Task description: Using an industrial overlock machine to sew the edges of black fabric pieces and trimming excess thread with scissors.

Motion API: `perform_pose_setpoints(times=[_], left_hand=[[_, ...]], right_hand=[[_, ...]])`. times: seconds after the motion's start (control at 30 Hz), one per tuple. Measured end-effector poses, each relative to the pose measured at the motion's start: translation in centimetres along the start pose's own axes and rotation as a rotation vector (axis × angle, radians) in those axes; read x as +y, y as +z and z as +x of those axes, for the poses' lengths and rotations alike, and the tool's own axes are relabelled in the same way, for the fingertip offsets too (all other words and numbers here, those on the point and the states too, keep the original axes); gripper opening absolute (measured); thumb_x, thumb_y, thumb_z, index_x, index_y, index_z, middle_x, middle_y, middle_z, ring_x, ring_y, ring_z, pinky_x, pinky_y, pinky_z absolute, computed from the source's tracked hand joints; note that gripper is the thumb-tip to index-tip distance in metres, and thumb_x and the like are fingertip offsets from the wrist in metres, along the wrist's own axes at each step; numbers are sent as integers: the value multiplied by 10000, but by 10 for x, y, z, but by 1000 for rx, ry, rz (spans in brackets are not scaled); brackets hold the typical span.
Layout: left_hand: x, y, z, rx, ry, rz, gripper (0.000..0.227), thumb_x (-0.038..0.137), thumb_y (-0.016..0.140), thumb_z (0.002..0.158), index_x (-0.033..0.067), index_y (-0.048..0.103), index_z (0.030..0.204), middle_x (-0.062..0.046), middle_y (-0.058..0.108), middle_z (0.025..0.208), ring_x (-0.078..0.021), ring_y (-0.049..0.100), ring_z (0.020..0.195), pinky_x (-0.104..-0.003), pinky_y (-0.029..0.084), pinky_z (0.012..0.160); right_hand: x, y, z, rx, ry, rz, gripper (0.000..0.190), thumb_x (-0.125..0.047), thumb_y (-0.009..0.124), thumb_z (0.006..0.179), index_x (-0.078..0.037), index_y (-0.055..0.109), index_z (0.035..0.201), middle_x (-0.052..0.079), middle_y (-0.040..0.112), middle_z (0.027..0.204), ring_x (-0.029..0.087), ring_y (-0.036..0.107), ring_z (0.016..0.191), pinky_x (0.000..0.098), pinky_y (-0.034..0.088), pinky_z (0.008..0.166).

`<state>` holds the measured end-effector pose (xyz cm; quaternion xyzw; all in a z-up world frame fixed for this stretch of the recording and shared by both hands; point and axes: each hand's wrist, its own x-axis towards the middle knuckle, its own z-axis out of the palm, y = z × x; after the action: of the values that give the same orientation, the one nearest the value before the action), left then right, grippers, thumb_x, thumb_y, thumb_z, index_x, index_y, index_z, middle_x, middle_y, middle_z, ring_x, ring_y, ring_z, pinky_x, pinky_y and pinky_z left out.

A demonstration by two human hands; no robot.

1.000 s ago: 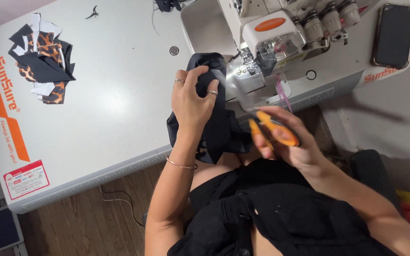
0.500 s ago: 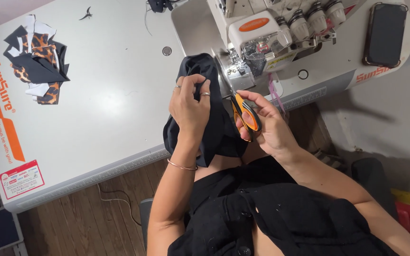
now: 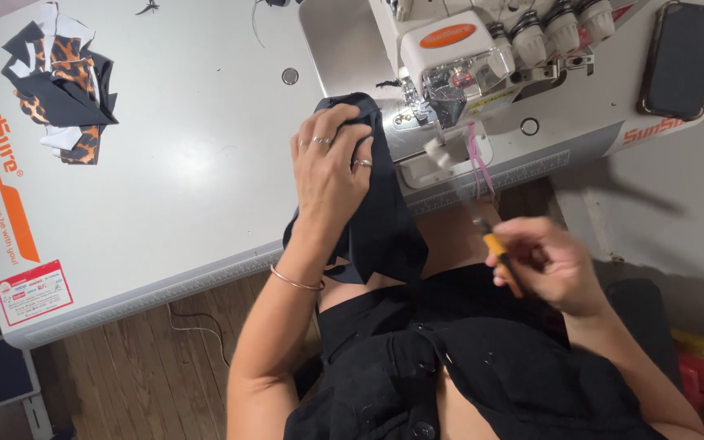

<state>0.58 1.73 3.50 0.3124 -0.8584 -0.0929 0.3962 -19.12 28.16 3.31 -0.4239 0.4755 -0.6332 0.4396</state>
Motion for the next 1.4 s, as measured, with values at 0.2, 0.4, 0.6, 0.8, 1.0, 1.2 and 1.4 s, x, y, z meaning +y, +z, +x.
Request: perform_pose_setpoints(times=[0.2, 0.4, 0.6, 0.8, 1.0, 1.2, 1.4], left_hand=[[-5, 8, 2, -45, 43, 25, 46, 177, 697, 950, 184, 712, 993, 26, 669, 916, -210, 671, 984, -322, 534, 789], [8, 13, -13, 18, -129, -61, 48, 179, 666, 985, 196, 661, 1030, 52, 728, 999, -170, 673, 1036, -293, 556, 860], [16, 8, -7, 18, -122, -94, 73, 212, 672, 988, 149, 666, 952, 19, 713, 974, -201, 659, 1031, -318, 562, 891], [20, 10, -25, 63, -105, -163, 70, 185, 738, 941, 127, 700, 932, 12, 706, 1061, -209, 630, 1103, -331, 549, 951], [15, 21, -41, 187, -110, -262, 89, 176, 749, 929, 100, 705, 940, -10, 709, 1068, -250, 641, 1132, -368, 553, 971], [15, 23, -40, 235, -105, -287, 116, 202, 760, 922, 97, 721, 952, -20, 725, 1052, -258, 661, 1126, -372, 563, 971], [15, 22, -39, 225, -106, -283, 107, 193, 751, 927, 98, 715, 958, -27, 723, 1056, -264, 652, 1141, -381, 556, 979]], right_hand=[[7, 0, 13, 23, 152, -98, 469, 66, 742, 771, 67, 654, 1232, 266, 748, 751, 259, 770, 551, 321, 629, 423], [14, 25, 23, 5, 282, 511, 557, -207, 775, 826, 19, 555, 1285, 298, 635, 635, 294, 689, 404, 282, 519, 331], [33, 30, 30, 61, 289, 491, 566, -237, 736, 855, -18, 523, 1331, 293, 648, 665, 304, 695, 417, 287, 493, 355], [14, 28, 49, 109, -33, -668, 558, -120, 870, 722, -79, 744, 1264, 113, 748, 857, 226, 717, 719, 290, 549, 626], [5, 34, 80, -49, -205, -1027, 562, -226, 728, 751, -154, 713, 1308, 63, 673, 875, 259, 670, 762, 373, 557, 689], [16, 48, 97, -24, -224, -1021, 548, -270, 723, 788, -184, 703, 1329, 45, 655, 918, 251, 678, 849, 355, 557, 733], [17, 49, 99, -20, -173, -951, 579, -267, 706, 764, -181, 691, 1336, 64, 650, 932, 268, 673, 861, 369, 549, 774]])
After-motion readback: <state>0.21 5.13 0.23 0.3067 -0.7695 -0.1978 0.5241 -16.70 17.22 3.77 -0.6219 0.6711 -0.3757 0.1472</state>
